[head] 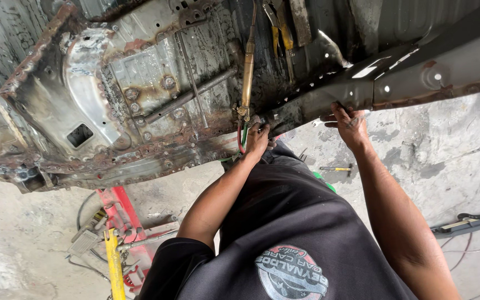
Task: The person works under the front of a car raised on a lift, fitting and aligning a metal front body panel against the radiator support by hand, pressing it into place and checking its fit. They then pull the panel free, hold it up, and carry it away from the vehicle.
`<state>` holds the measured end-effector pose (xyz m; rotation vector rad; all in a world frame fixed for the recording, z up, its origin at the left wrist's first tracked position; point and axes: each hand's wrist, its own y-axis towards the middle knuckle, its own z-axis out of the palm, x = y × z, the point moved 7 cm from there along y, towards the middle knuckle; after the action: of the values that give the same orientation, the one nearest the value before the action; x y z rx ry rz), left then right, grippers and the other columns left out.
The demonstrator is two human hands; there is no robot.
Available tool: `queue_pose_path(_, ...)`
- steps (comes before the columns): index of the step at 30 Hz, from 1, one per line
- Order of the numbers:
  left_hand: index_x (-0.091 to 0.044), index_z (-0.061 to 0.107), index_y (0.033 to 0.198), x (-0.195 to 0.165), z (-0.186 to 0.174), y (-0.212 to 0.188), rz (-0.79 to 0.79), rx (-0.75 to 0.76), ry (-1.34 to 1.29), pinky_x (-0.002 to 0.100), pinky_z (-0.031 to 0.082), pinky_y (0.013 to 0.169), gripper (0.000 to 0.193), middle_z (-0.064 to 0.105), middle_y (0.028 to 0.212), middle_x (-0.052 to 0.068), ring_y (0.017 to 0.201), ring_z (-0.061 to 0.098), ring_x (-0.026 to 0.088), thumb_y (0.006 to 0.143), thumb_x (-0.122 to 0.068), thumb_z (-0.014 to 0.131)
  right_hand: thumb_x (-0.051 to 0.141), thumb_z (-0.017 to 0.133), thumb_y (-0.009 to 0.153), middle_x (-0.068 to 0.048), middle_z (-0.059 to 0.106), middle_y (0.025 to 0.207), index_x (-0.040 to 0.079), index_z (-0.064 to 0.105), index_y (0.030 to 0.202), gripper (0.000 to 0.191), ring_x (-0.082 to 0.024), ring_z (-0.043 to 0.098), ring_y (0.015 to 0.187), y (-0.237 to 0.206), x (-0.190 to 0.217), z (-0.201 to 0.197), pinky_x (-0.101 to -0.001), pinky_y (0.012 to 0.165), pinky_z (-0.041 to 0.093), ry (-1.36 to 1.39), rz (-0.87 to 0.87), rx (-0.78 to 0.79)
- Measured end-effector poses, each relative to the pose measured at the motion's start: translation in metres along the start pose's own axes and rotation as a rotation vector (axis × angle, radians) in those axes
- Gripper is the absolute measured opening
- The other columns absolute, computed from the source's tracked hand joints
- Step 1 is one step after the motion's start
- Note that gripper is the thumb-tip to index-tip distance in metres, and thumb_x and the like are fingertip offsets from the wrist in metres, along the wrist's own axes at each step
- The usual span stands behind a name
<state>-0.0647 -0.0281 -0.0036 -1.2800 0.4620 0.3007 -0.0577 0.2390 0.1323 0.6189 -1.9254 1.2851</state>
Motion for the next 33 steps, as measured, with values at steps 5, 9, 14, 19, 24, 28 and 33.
queue_pose_path(5, -0.003, 0.042, 0.151, 0.000, -0.004, -0.001, 0.034, -0.069, 0.087, 0.028, 0.052, 0.039, 0.053, 0.074, 0.085, 0.018, 0.048, 0.067, 0.018, 0.104, -0.023, 0.055, 0.022, 0.062, 0.106, -0.015, 0.074, 0.104, -0.002, 0.066, 0.115, 0.026, -0.026, 0.077, 0.088, -0.001, -0.002, -0.002, -0.0364, 0.071, 0.065, -0.002, 0.035, -0.031)
queue_pose_path(9, 0.001, 0.044, 0.147, -0.007, -0.004, 0.001, 0.184, -0.110, 0.108, 0.030, 0.055, 0.039, 0.048, 0.064, 0.124, 0.013, 0.053, 0.068, 0.017, 0.103, -0.014, 0.055, 0.022, 0.062, 0.107, -0.017, 0.075, 0.104, -0.002, 0.066, 0.113, 0.025, -0.028, 0.077, 0.091, -0.001, -0.002, -0.002, -0.0368, 0.074, 0.065, 0.033, 0.050, -0.017)
queue_pose_path(14, 0.002, 0.040, 0.150, 0.002, -0.004, 0.004, 0.113, -0.074, 0.095, 0.029, 0.052, 0.039, 0.049, 0.068, 0.121, 0.017, 0.053, 0.064, 0.015, 0.105, -0.013, 0.052, 0.026, 0.060, 0.107, -0.017, 0.076, 0.104, 0.000, 0.067, 0.114, 0.028, -0.027, 0.078, 0.093, -0.001, -0.005, -0.001, -0.0376, 0.076, 0.066, 0.000, 0.072, -0.002)
queue_pose_path(19, 0.004, 0.044, 0.145, -0.001, -0.005, 0.002, 0.183, -0.067, 0.167, 0.030, 0.051, 0.038, 0.045, 0.066, 0.113, 0.016, 0.053, 0.065, 0.015, 0.105, -0.015, 0.054, 0.028, 0.062, 0.108, -0.017, 0.076, 0.101, 0.000, 0.069, 0.109, 0.030, -0.027, 0.078, 0.092, 0.001, -0.010, -0.003, -0.0384, 0.079, 0.067, -0.022, 0.087, 0.000)
queue_pose_path(24, 0.004, 0.045, 0.145, -0.005, -0.006, -0.002, 0.212, -0.093, 0.211, 0.032, 0.047, 0.037, 0.048, 0.067, 0.105, 0.018, 0.049, 0.064, 0.018, 0.104, -0.017, 0.056, 0.028, 0.064, 0.107, -0.017, 0.075, 0.102, -0.001, 0.069, 0.108, 0.030, -0.027, 0.077, 0.092, 0.002, -0.014, -0.004, -0.0396, 0.078, 0.067, -0.006, 0.066, -0.017)
queue_pose_path(28, 0.005, 0.048, 0.144, -0.005, -0.008, -0.001, 0.183, -0.092, 0.176, 0.032, 0.051, 0.038, 0.047, 0.066, 0.104, 0.018, 0.053, 0.066, 0.017, 0.104, -0.019, 0.057, 0.028, 0.064, 0.108, -0.017, 0.076, 0.105, -0.001, 0.070, 0.108, 0.030, -0.028, 0.077, 0.092, 0.003, -0.015, -0.003, -0.0391, 0.080, 0.067, 0.012, 0.067, -0.008)
queue_pose_path(33, 0.005, 0.043, 0.145, 0.000, -0.009, 0.002, 0.109, -0.088, 0.063, 0.031, 0.053, 0.039, 0.053, 0.069, 0.106, 0.016, 0.053, 0.066, 0.017, 0.102, -0.021, 0.058, 0.027, 0.064, 0.108, -0.016, 0.076, 0.105, -0.001, 0.069, 0.109, 0.028, -0.028, 0.078, 0.093, 0.005, -0.020, -0.006, -0.0391, 0.080, 0.067, 0.023, 0.048, -0.011)
